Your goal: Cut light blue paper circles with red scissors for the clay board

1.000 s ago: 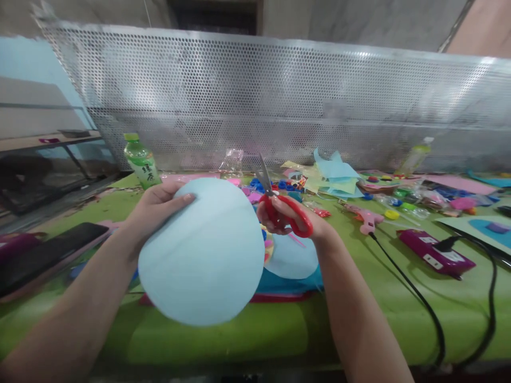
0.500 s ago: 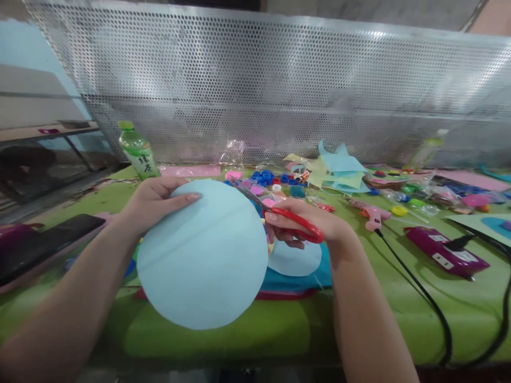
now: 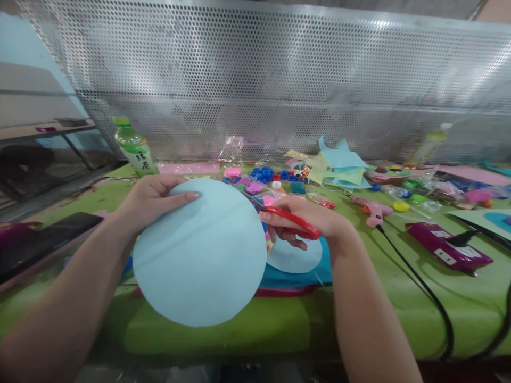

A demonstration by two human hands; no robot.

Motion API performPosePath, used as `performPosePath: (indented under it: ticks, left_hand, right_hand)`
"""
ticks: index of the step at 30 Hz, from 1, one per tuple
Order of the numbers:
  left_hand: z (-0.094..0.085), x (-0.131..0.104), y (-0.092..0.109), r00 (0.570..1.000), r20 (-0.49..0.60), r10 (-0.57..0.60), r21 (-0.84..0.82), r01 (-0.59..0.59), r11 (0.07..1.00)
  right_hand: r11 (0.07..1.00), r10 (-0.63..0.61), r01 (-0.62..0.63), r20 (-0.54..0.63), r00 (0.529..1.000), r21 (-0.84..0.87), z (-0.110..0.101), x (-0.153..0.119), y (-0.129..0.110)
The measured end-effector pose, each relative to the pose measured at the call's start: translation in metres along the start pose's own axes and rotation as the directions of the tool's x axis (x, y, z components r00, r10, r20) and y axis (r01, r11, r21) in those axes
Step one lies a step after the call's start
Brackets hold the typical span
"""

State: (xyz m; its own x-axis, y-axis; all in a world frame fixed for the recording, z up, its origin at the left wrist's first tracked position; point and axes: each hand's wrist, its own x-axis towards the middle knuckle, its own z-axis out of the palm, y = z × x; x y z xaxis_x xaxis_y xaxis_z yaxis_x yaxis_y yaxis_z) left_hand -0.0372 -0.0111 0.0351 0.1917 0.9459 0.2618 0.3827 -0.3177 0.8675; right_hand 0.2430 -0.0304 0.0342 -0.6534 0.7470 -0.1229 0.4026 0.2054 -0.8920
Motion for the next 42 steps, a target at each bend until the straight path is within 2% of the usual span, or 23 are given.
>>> performPosePath:
  ticks: [19,28,42]
  left_hand:
    - [0.0006,-0.0024,0.0017,1.000,0.018,-0.010,-0.040,0.011,0.999]
    - [-0.0010,-0.0016,-0.0017,1.000,-0.007,-0.016,0.006,0.017,1.000]
    - [-0.0015,-0.0013,-0.0009,0.999,0.010,-0.031,0.007,0.031,1.000]
  right_hand:
    - [0.998,0.055,-0.054,0.013,0.998,-0.015,-0.0007,0.0016,-0.0009]
    - [0.993,0.095,-0.096,0.025,0.995,0.067,0.0009,0.0013,-0.0003]
    - [0.991,0.131,-0.131,-0.014,0.991,0.015,0.0026,0.0018,-0.0057]
